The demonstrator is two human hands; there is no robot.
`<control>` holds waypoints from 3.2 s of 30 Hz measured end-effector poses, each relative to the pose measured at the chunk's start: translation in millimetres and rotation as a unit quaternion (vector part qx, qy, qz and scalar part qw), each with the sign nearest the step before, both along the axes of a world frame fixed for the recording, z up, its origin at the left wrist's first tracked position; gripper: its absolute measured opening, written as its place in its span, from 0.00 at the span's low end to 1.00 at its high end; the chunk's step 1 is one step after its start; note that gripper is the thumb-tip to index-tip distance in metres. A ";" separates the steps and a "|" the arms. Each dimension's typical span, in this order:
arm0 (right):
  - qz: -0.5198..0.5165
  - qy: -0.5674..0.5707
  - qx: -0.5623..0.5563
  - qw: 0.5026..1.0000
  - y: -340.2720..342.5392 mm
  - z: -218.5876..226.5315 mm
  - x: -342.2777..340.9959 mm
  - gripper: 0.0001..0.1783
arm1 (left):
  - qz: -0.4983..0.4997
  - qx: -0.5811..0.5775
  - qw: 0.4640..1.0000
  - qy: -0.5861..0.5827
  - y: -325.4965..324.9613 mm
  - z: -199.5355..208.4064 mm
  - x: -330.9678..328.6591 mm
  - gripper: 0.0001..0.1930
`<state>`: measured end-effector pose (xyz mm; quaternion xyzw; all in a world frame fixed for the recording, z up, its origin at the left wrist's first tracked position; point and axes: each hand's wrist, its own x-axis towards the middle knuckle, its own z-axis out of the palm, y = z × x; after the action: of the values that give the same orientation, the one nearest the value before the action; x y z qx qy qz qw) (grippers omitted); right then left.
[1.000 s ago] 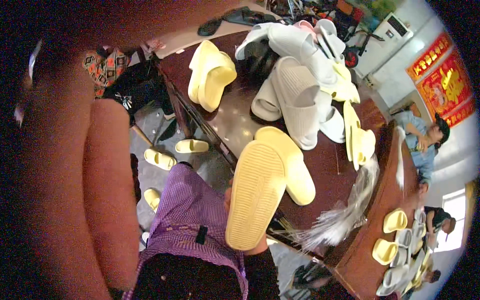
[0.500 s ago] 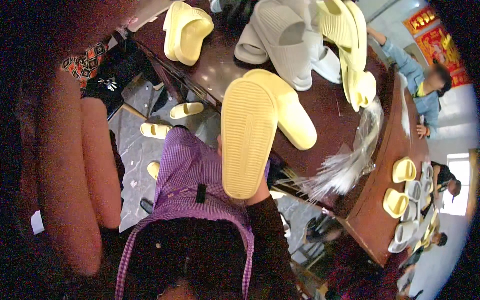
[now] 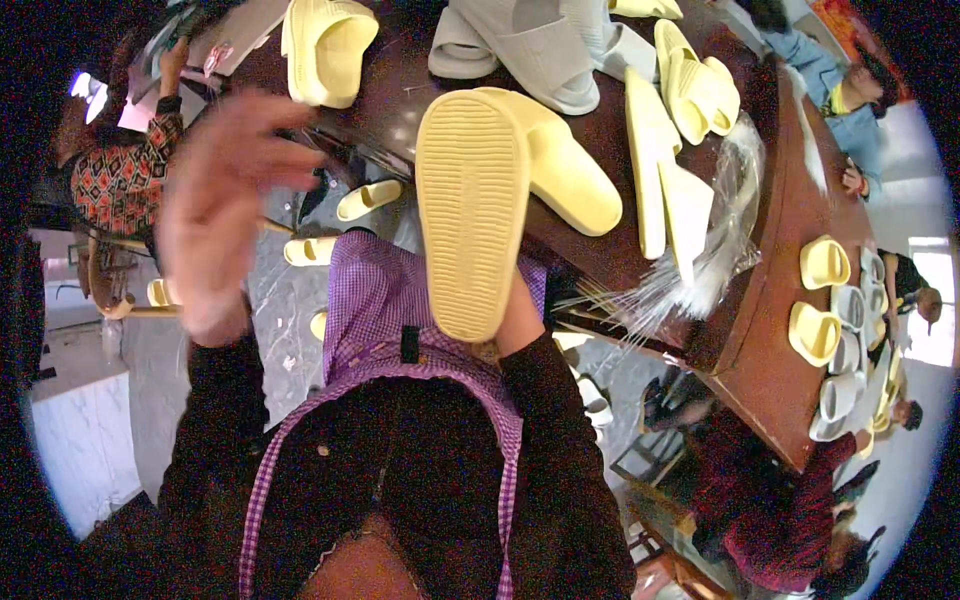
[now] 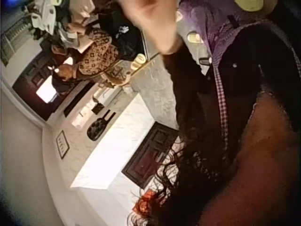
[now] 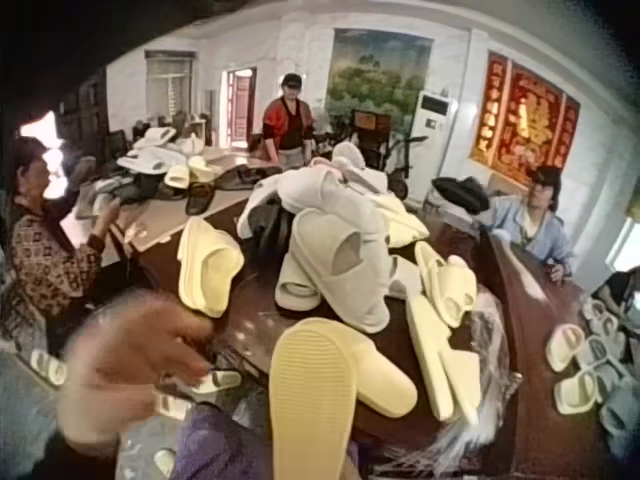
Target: The person pairs slippers and connects each pair with plastic tag fasteners by hand before setting them down.
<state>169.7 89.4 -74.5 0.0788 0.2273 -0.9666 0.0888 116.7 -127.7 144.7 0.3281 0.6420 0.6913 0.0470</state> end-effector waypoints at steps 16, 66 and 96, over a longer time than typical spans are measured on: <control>-0.258 0.093 0.768 0.579 16.3 81.8 -19.6 0.13 | -0.130 0.212 0.876 -0.413 6.3 -176.8 25.3 0.46; -0.258 0.058 -0.004 0.965 97.4 162.1 37.7 0.19 | -0.388 0.314 0.750 -0.434 71.0 -125.2 12.5 0.45; -0.259 0.068 0.848 0.456 20.8 112.8 -41.6 0.09 | -0.116 0.277 0.834 -0.462 71.9 -160.8 14.5 0.31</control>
<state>128.1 110.2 38.3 0.1044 0.9094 -0.2767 -0.2924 131.2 -55.9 -16.1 0.0419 0.2840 0.9010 0.3253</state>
